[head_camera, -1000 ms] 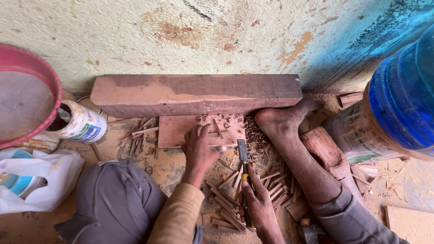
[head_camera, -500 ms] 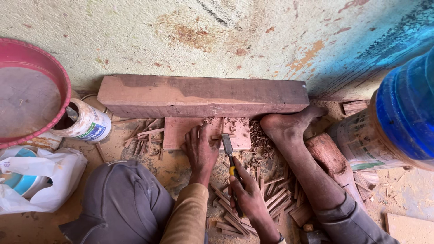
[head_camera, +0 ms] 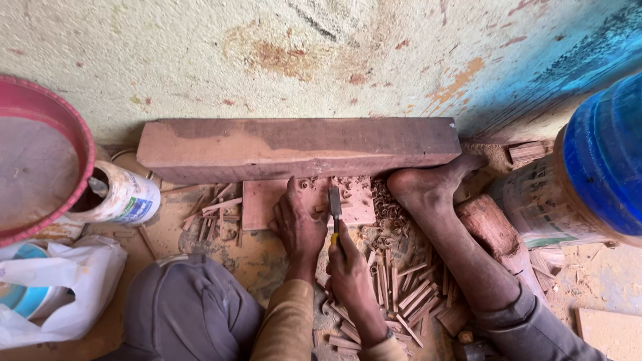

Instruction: The person sits on the floor and uses a chisel to carve small wooden pieces. They hold the wood steady with their left hand and strike the chisel with their right hand, creating small shavings. The person occasionally uses their bare feet to help stabilize the wood against a larger block.

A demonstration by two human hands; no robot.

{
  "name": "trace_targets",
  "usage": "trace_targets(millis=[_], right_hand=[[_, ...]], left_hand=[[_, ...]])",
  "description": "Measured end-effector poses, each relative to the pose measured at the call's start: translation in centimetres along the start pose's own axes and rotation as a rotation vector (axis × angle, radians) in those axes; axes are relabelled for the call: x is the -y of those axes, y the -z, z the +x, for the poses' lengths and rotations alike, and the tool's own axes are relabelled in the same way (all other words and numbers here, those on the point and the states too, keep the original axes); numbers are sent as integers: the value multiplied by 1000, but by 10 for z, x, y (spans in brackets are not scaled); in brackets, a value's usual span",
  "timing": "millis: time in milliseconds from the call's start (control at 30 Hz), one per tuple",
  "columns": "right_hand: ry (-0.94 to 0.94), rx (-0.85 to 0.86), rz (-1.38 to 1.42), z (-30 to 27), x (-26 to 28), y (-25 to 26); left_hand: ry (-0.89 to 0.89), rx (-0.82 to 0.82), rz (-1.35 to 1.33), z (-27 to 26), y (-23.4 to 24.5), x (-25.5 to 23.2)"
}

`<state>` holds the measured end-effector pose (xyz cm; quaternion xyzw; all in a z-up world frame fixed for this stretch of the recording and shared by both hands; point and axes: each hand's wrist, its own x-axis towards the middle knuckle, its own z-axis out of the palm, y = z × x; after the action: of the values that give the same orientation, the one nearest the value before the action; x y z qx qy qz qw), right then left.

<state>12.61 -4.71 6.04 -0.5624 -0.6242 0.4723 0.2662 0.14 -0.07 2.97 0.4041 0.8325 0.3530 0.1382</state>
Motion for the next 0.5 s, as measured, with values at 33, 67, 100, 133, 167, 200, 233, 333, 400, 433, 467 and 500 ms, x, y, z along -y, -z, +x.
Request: trace_targets(millis=[33, 67, 100, 133, 167, 200, 233, 333, 400, 433, 467, 500], right_hand=[[-131, 30, 29, -6, 3, 2], [-262, 61, 58, -9, 8, 3], [-252, 58, 34, -9, 12, 2], [-242, 55, 11, -11, 16, 2], [-233, 57, -13, -12, 17, 2], [-205, 69, 31, -4, 18, 2], [-183, 79, 80, 11, 17, 2], [-178, 63, 79, 16, 12, -3], [-177, 33, 36, 9, 7, -3], [-174, 36, 18, 0, 3, -5], [-171, 40, 0, -4, 2, -6], [-112, 17, -8, 8, 4, -8]], left_hand=[[-13, -10, 1, 2, 1, 0], [-26, -21, 2, 3, 2, 0], [-38, -28, 0, 3, 1, 0], [-51, -35, -8, 3, 0, -1], [-60, -43, -13, 2, -1, 0], [-68, -51, -19, 1, -1, 1], [-43, -27, -13, 0, -2, 2], [-1, -5, -1, 1, 2, 0], [-25, -29, -27, 2, 2, -3], [-25, -34, -26, 2, 0, -2], [-25, -39, -24, 1, -2, -1], [-33, -49, -21, 4, -3, 1]])
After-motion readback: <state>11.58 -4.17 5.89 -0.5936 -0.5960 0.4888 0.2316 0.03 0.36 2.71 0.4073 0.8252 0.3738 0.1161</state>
